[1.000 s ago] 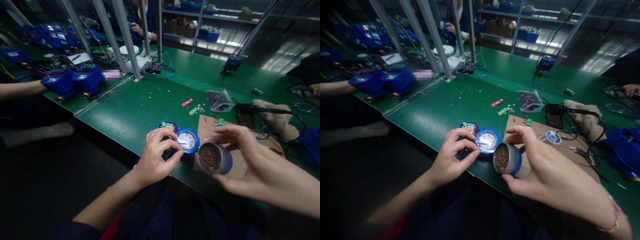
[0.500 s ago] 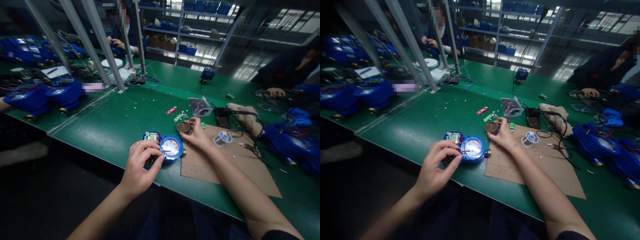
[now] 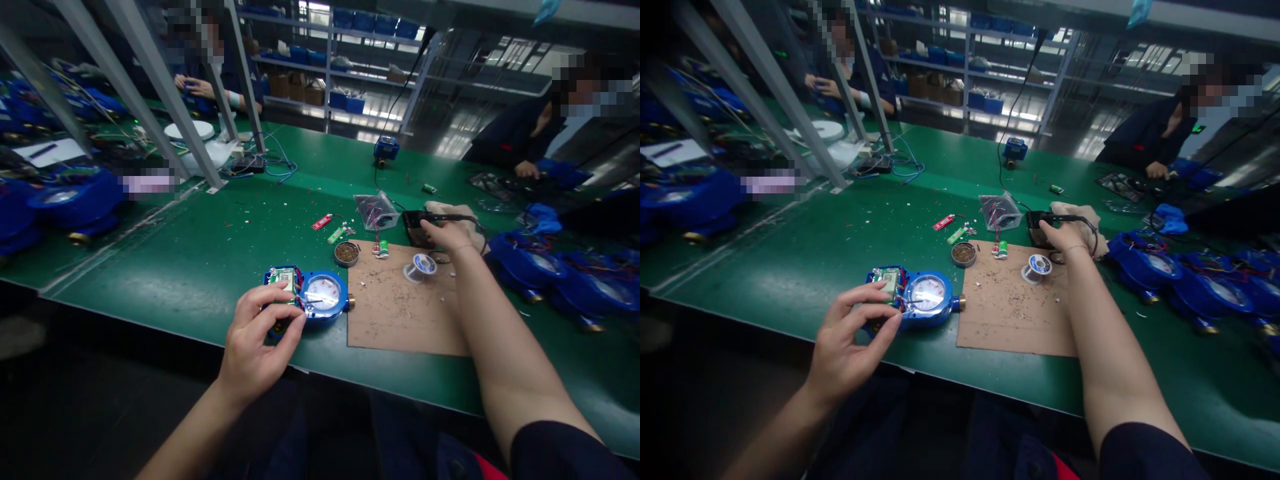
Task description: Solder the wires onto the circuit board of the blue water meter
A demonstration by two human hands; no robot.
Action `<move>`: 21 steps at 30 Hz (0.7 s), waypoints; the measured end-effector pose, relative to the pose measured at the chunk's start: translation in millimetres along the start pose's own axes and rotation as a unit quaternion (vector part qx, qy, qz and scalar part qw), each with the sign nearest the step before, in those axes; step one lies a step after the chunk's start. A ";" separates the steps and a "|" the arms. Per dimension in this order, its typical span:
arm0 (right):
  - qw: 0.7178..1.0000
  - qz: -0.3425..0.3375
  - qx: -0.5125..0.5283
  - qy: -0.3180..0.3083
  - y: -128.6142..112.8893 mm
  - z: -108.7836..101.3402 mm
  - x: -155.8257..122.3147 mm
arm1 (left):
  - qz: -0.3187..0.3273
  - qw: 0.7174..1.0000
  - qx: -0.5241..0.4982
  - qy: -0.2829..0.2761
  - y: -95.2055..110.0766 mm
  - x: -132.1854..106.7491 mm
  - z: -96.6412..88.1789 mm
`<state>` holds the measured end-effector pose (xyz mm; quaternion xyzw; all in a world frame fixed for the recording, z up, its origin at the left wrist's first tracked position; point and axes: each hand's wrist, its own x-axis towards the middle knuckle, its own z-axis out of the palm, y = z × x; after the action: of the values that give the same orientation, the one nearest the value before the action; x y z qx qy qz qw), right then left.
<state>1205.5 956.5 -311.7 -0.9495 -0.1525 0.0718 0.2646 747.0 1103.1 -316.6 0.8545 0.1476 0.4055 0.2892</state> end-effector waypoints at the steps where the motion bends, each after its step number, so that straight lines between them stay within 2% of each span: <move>1: 1.000 0.004 0.010 0.016 -0.1 5.7 2.8 | 0.008 1.000 0.002 -0.001 0.5 0.2 0.3; 4: 0.997 -0.004 0.056 0.059 -4.2 20.2 7.2 | 0.021 1.000 0.003 -0.001 1.9 0.4 0.5; 6: 0.992 -0.029 0.080 0.089 -4.6 20.1 7.0 | 0.019 1.000 0.003 0.001 2.1 -0.4 0.5; 10: 0.978 -0.104 0.086 0.160 8.3 -6.9 -14.7 | 0.007 1.000 -0.003 0.011 -0.9 -2.3 2.9; 13: 0.932 -0.209 0.104 0.276 25.2 -30.4 -63.7 | 0.003 1.000 -0.013 0.023 -5.0 -2.5 7.5; 14: 0.918 -0.224 0.120 0.305 31.2 -34.8 -85.6 | 0.004 0.999 -0.017 0.027 -6.5 -2.3 9.2; 15: 0.918 -0.223 0.123 0.305 37.3 -36.9 -108.9 | 0.005 0.999 -0.020 0.032 -7.9 -2.2 10.9; 16: 0.910 -0.212 0.156 0.320 43.5 -36.5 -132.2 | 0.008 0.999 -0.024 0.037 -9.1 -2.1 12.5; 18: 0.913 -0.164 0.215 0.304 55.7 -29.5 -174.6 | 0.012 0.999 -0.028 0.045 -10.7 -2.1 15.1; 21: 0.893 -0.078 0.332 0.294 71.0 -10.2 -214.7 | 0.015 0.998 -0.024 0.049 -10.1 -2.8 17.6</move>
<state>1023.1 823.5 -328.3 -0.7694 -0.1084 -0.1847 0.6018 758.8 1103.1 -333.3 0.8285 0.1394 0.4547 0.2957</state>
